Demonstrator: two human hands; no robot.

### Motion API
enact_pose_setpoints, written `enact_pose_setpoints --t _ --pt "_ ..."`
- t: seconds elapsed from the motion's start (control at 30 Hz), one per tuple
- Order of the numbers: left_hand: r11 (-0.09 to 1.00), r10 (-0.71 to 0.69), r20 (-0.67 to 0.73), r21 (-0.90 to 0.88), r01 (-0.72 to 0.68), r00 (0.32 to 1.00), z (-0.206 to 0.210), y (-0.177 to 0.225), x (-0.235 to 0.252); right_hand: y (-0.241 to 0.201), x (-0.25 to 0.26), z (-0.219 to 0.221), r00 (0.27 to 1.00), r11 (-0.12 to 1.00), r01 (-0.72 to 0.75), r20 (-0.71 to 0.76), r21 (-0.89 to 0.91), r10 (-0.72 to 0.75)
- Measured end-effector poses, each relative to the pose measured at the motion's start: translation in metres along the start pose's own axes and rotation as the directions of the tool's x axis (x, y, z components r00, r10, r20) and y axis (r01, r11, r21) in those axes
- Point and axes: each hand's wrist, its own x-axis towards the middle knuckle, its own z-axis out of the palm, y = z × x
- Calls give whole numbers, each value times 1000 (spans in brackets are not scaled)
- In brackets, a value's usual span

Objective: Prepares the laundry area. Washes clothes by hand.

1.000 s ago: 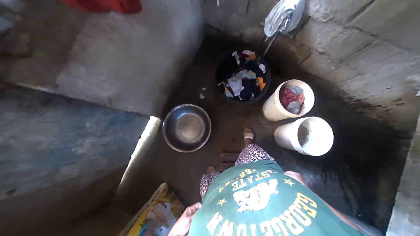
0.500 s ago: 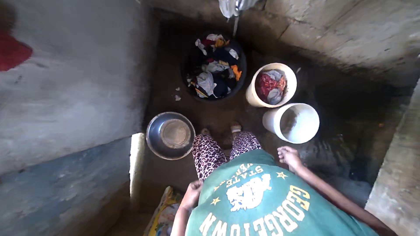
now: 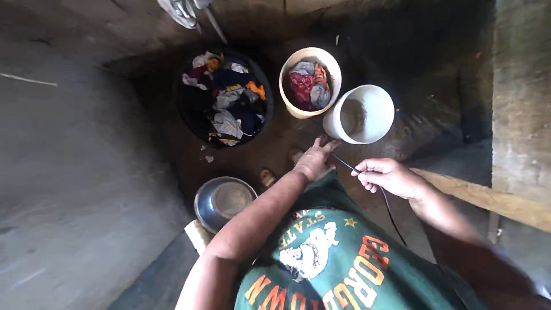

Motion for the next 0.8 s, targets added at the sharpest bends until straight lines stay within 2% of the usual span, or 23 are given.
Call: enact_pose_setpoints --t 0.1,0.17,0.2,0.27,0.33,0.4,0.47,0.5,0.53,0.6,0.63,0.67,0.73,0.8 --pt "999 47 82 16 -48 996 4 -1 5 14 3 1 988 972 84 -106 -218 -109" --pt "990 134 122 -64 -127 984 8 3 -1 30 23 1 993 938 77 -56 -339 -102" --pt "983 169 154 -98 -155 973 9 6 -4 38 36 2 995 934 99 9 -343 -103" --pt "971 201 210 -173 -165 957 11 9 -9 58 53 7 985 964 152 115 -218 -129" --pt "939 211 226 -318 -132 951 9 0 -7 72 60 13 977 986 161 146 -41 -153" --pt "813 199 175 -580 -62 964 13 -19 -5 88 58 19 965 979 170 183 112 -189" --pt "674 101 121 -739 22 988 23 -42 -2 99 52 23 973 966 160 135 202 -189" --pt "669 12 113 -739 76 994 31 -58 -2 102 48 26 981 962 163 71 221 -182" --pt "726 -88 141 -669 161 986 38 -76 -3 104 45 30 984 957 172 -7 232 -175" --pt "891 -277 276 -286 354 920 48 -110 -11 107 44 35 977 959 181 -153 218 -150" --pt "906 -353 365 -96 411 862 55 -126 -15 108 43 38 969 962 174 -210 209 -129" --pt "895 -404 437 6 447 803 59 -135 -20 109 42 42 960 965 161 -258 206 -106" --pt "880 -433 539 82 467 722 61 -135 -21 113 42 48 951 977 97 -307 190 -35" --pt "908 -402 542 132 398 738 56 -123 -18 124 47 56 935 987 4 -351 163 55"
